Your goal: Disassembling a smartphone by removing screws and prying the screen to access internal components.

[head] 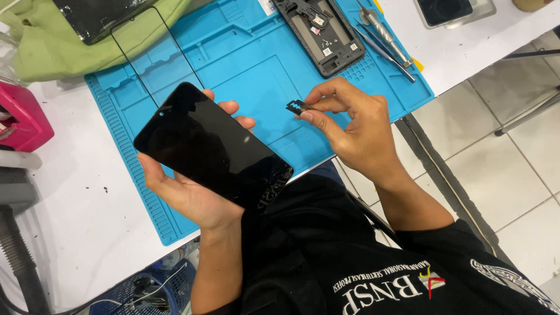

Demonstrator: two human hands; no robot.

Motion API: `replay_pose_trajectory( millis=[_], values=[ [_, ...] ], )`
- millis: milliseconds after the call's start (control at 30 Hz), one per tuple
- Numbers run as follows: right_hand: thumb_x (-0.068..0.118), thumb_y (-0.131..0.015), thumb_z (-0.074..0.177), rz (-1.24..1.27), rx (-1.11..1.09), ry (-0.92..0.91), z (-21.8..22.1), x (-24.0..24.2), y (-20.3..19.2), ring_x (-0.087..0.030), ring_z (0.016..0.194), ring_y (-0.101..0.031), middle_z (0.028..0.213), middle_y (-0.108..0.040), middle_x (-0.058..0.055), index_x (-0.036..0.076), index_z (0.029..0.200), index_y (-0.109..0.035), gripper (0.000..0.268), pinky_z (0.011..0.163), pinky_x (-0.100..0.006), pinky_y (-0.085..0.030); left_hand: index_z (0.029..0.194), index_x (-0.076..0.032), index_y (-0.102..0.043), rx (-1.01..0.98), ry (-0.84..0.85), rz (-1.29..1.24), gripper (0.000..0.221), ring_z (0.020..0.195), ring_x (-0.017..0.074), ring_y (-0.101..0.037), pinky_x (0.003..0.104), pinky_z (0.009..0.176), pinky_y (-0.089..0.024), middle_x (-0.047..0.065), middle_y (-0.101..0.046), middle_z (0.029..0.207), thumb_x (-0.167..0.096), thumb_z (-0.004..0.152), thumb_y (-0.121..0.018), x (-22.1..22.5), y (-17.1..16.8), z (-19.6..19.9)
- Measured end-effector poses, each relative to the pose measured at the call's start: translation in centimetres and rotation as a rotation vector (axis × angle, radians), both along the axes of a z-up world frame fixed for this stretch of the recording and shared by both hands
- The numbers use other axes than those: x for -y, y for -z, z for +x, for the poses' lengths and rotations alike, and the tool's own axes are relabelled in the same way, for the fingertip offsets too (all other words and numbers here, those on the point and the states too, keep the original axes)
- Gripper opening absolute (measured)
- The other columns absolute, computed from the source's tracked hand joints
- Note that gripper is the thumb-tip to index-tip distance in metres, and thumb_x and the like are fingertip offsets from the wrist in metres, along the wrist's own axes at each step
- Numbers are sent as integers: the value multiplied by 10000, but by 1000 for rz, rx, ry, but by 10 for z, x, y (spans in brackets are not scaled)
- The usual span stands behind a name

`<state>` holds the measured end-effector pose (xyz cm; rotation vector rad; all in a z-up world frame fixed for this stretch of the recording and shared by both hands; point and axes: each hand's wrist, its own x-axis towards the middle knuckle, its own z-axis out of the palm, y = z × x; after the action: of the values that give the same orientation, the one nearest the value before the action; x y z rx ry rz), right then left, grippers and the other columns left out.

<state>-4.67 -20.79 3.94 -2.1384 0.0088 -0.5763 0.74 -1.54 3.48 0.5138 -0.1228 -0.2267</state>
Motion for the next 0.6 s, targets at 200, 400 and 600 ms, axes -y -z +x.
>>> replay_pose_trajectory(
  millis=[200, 400, 600],
  values=[
    [54, -774, 964, -52, 124, 10, -2, -3, 1, -199, 939, -760, 964, -786, -61, 53, 1009, -771, 45, 947, -345, -479, 1341, 54, -604, -61, -37, 41, 803, 998, 370, -677, 440, 836, -561, 216, -669, 1211, -613, 938, -410, 2, -4, -3],
    [20, -710, 983, 78, 138, -67, -5, -12, -5, -286, 1067, -710, 1122, -734, -164, -9, 1002, -712, 35, 947, -366, -565, 1349, 61, -591, -110, -50, 8, 825, 1010, 292, -675, 380, 853, -556, 231, -688, 1159, -622, 911, -443, -3, -6, -3],
    [-30, -662, 970, 552, -19, -225, -22, -16, 17, -282, 859, -663, 1008, -642, -219, -30, 974, -602, 60, 768, -317, -563, 1445, 33, -556, -10, -191, -165, 828, 1082, 289, -692, 375, 902, -560, 207, -672, 1287, -649, 982, -471, -16, 12, 12]
  ],
)
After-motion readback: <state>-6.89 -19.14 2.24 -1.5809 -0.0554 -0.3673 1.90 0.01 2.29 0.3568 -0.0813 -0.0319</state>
